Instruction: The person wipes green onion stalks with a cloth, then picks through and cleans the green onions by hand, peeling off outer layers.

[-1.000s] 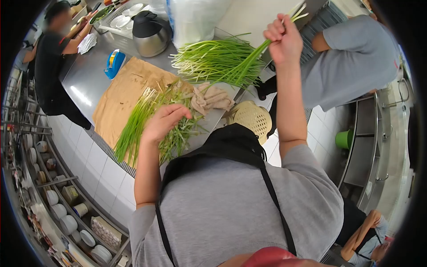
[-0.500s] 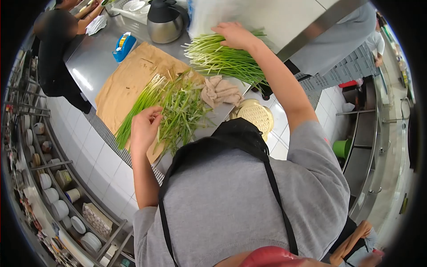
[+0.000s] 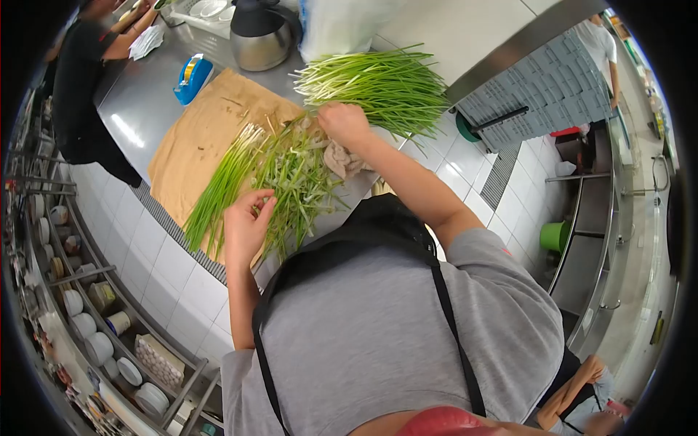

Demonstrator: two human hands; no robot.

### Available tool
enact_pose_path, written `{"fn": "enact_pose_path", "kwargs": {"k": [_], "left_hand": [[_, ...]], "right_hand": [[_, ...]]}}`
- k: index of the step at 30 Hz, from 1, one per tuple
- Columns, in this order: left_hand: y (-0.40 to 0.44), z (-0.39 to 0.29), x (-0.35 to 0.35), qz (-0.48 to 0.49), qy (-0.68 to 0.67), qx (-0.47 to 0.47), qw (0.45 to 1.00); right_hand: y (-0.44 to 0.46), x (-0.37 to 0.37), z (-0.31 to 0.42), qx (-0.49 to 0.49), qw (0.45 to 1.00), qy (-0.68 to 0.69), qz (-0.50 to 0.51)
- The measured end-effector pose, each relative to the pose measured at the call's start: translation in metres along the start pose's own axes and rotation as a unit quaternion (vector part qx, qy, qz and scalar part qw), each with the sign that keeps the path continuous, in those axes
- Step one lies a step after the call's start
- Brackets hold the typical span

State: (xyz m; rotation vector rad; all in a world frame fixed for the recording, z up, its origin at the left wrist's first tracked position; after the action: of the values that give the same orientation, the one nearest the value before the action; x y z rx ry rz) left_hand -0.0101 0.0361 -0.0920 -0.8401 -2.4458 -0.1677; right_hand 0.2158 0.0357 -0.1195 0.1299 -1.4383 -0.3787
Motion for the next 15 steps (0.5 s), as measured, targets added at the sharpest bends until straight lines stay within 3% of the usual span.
{"fn": "enact_pose_path", "kwargs": {"k": [8, 15], "left_hand": [[-0.002, 0.012, 0.001, 0.007, 0.001, 0.028, 1.0], [-0.002, 0.003, -0.008, 0.016, 0.012, 0.002, 1.0]], "right_hand": [[-0.006, 0.008, -0.001, -0.052, 0.998, 0.023, -0.004], [-0.009, 0.022, 0.023, 0.007, 0.997, 0.076, 0.011]]}}
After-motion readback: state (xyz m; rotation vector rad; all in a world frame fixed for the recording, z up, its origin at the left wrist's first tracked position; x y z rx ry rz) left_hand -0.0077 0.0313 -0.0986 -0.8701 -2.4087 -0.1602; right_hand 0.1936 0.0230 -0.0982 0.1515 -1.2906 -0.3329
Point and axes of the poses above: each hand's wrist, its own y-axis towards the middle knuckle, its own x-axis out of the back of the hand, z = x × y, the point moved 10 cm from there along y, towards the middle knuckle, and after that the axes turned 1 degree about x, right-handed, at the moved point
